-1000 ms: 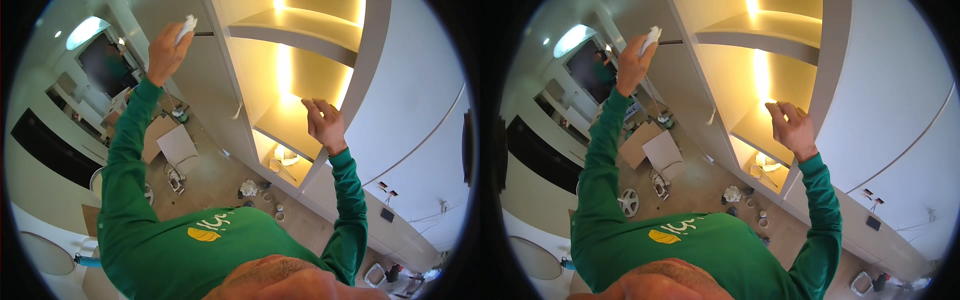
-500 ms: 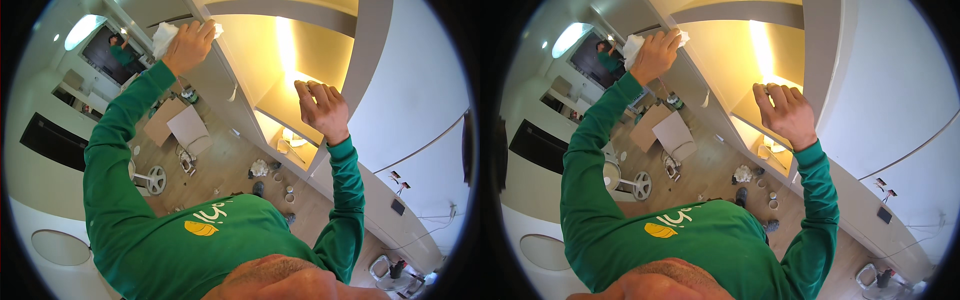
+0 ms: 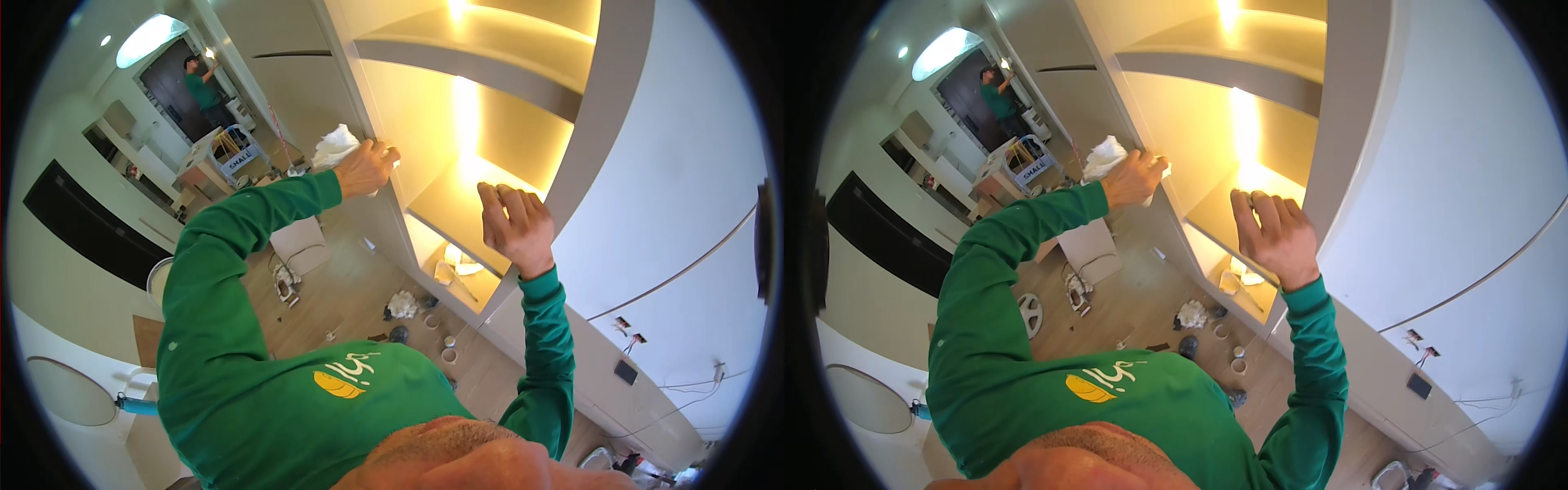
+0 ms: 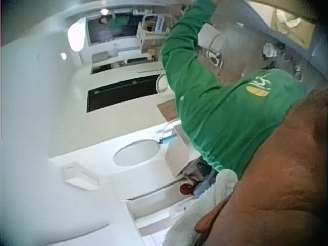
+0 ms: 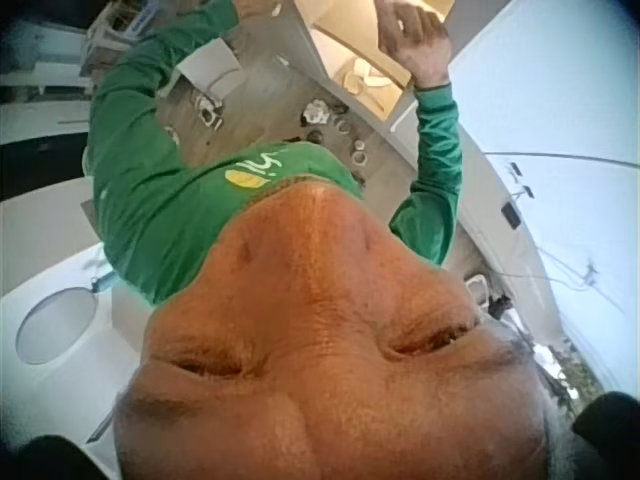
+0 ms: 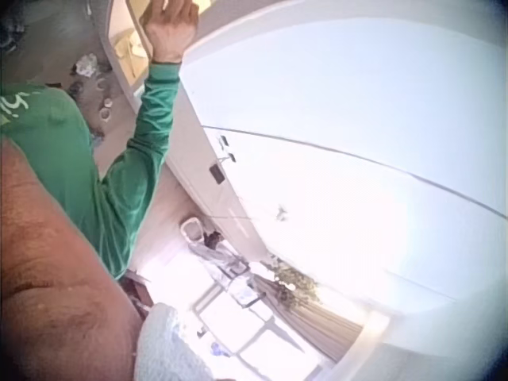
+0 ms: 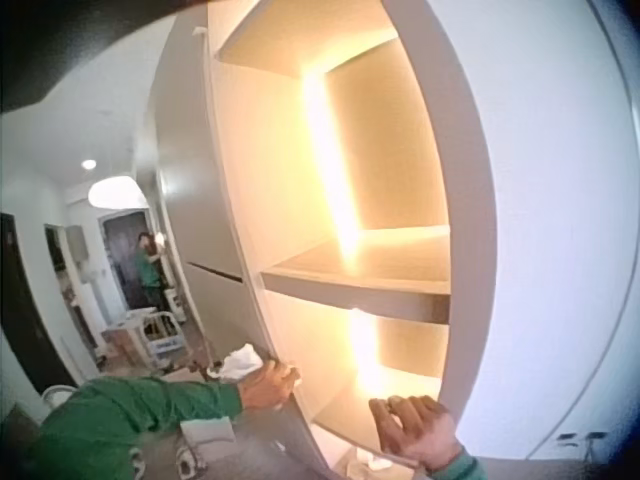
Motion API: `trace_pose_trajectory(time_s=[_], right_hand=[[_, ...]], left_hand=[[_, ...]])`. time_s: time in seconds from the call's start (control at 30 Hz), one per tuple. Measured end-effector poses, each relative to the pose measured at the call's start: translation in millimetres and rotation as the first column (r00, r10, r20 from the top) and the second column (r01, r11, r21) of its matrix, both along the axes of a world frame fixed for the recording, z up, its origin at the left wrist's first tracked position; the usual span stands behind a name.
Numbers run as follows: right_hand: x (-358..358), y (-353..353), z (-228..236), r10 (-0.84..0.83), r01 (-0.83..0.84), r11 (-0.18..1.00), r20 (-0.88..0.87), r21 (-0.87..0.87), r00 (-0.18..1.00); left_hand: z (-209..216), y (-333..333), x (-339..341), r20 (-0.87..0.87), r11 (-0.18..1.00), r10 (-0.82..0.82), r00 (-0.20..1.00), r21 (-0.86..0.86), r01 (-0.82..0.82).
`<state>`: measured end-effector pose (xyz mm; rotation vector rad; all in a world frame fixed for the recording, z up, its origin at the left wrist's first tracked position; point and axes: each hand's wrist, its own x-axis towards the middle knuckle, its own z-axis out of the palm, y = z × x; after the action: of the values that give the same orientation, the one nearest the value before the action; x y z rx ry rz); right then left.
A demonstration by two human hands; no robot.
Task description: The person sands the underside of a cabinet shelf using a small sanding block and wipes the surface with a white cloth.
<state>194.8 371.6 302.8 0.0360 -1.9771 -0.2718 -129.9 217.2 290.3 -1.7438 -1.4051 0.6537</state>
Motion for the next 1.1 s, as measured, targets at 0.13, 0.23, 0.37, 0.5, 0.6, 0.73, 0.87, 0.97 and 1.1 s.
trace_pose_trajectory(time_s=[0.13,0.23,0.37,0.5,0.6,0.73,0.87,0.97,1.1], right_hand=[[0.6,5.7,-5.2,-0.024,0.023,0.999,0.033,0.028,0.999],[-2.0,3.3,-6.0,-0.048,0.047,0.998,0.026,0.040,0.999],[-2.8,7.4,-9.6,-0.101,0.099,0.992,0.023,0.075,0.995],[-2.7,4.9,-7.5,-0.151,0.144,0.985,0.079,0.091,0.985],[-1.8,5.7,-5.9,-0.180,0.171,0.981,0.098,0.089,0.979],[-8.6,1.4,-6.6,-0.241,0.232,0.969,0.116,0.087,0.964],[-7.2,2.3,-8.3,-0.280,0.274,0.958,0.071,0.086,0.957],[-7.8,-1.2,-4.5,-0.342,0.333,0.937,0.084,0.104,0.936],[-9.6,-1.6,-5.5,-0.382,0.370,0.923,0.120,0.106,0.916]], left_hand=[[109.9,-5.1,10.2,-0.125,0.964,-0.023,0.992,0.261,0.056],[178.7,-31.7,34.5,0.236,0.919,-0.180,0.955,0.386,0.078],[189.1,-56.8,56.4,0.859,0.941,-0.313,0.404,0.337,0.012],[167.0,-46.6,46.3,0.960,0.959,-0.270,0.070,0.274,-0.066],[162.9,-26.2,41.7,0.937,0.939,-0.344,-0.060,0.343,-0.031],[180.8,-3.7,41.9,0.936,0.956,-0.271,-0.224,0.289,0.051],[191.1,1.5,76.5,0.885,0.923,-0.242,-0.399,0.337,0.188],[182.8,13.3,86.1,0.887,0.873,-0.271,-0.375,0.390,0.292],[210.3,63.4,88.7,0.683,0.568,-0.730,-0.043,0.640,0.517]])
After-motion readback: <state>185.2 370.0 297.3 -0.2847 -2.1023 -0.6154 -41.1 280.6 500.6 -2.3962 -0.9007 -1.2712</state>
